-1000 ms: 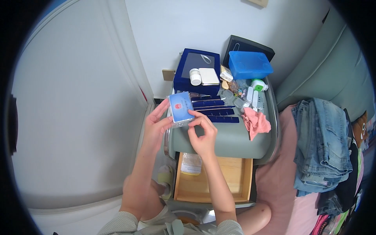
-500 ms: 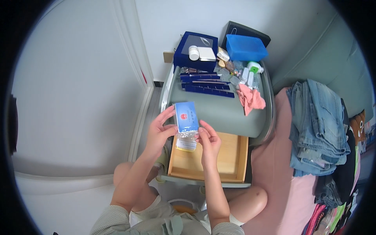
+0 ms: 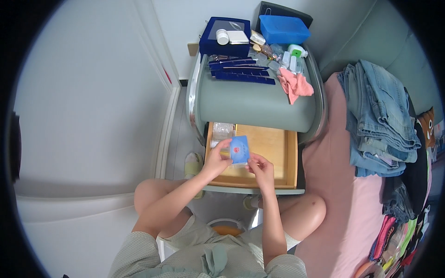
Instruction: The person sorts and organizes various small items, including a phone, an electronic device, and small containers, by placing them into a wooden drawer within a bedside cabinet.
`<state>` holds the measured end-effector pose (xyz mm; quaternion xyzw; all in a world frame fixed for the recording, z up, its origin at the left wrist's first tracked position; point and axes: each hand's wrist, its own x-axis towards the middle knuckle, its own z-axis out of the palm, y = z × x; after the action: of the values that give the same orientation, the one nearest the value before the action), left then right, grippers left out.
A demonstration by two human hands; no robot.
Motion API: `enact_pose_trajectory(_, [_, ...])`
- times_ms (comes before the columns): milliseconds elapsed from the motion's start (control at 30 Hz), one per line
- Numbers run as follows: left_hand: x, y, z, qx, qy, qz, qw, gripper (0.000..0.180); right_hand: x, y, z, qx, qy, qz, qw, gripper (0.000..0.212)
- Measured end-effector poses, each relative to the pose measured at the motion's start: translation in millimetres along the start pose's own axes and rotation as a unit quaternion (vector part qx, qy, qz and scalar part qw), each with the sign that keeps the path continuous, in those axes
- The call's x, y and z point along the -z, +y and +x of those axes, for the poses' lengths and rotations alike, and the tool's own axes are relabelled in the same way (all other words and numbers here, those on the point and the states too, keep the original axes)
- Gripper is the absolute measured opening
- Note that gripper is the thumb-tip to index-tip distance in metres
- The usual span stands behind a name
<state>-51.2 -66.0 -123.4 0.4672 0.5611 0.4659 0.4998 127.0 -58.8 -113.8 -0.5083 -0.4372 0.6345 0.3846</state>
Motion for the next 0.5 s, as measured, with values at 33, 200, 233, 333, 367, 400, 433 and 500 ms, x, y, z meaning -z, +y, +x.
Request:
enact_pose_trajectory(33, [0,-4,1,0.017,0.004,-0.016,1.0,0.066,-1,6,4,-0.002,0.003,0.002,1.0,0.026])
enact_pose_trajectory(200, [7,7,8,0.088,0.012,-0.06,0.994,0.059,-8,19,30,-0.054,-0.01,0.053,0.997,0.025])
enact_pose_trajectory(233, [8,4,12,0.089,0.009,-0.06,0.994,0.059,-9,22,36,-0.091,-0.006,0.079,0.993,0.025])
enact_pose_trajectory(333, [15,-21,22,0.107,0.012,-0.09,0.99,0.058,-24,25,53,-0.109,-0.015,0.131,0.985,0.026])
enact_pose_trajectory(367, [13,-26,25,0.071,0.063,-0.039,0.995,0.057,-27,27,59,-0.109,-0.015,0.129,0.985,0.026])
enact_pose_trajectory(400, [12,-32,27,0.035,0.113,0.012,0.993,0.056,-31,28,65,-0.099,-0.009,0.132,0.986,0.026])
enact_pose_trajectory(433, [12,-37,29,0.035,0.114,0.01,0.993,0.056,-35,29,72,-0.088,-0.003,0.134,0.987,0.026])
enact_pose_trajectory(500, [14,-31,29,0.05,0.098,0.04,0.993,0.054,-42,28,83,-0.079,0.0,0.141,0.987,0.026])
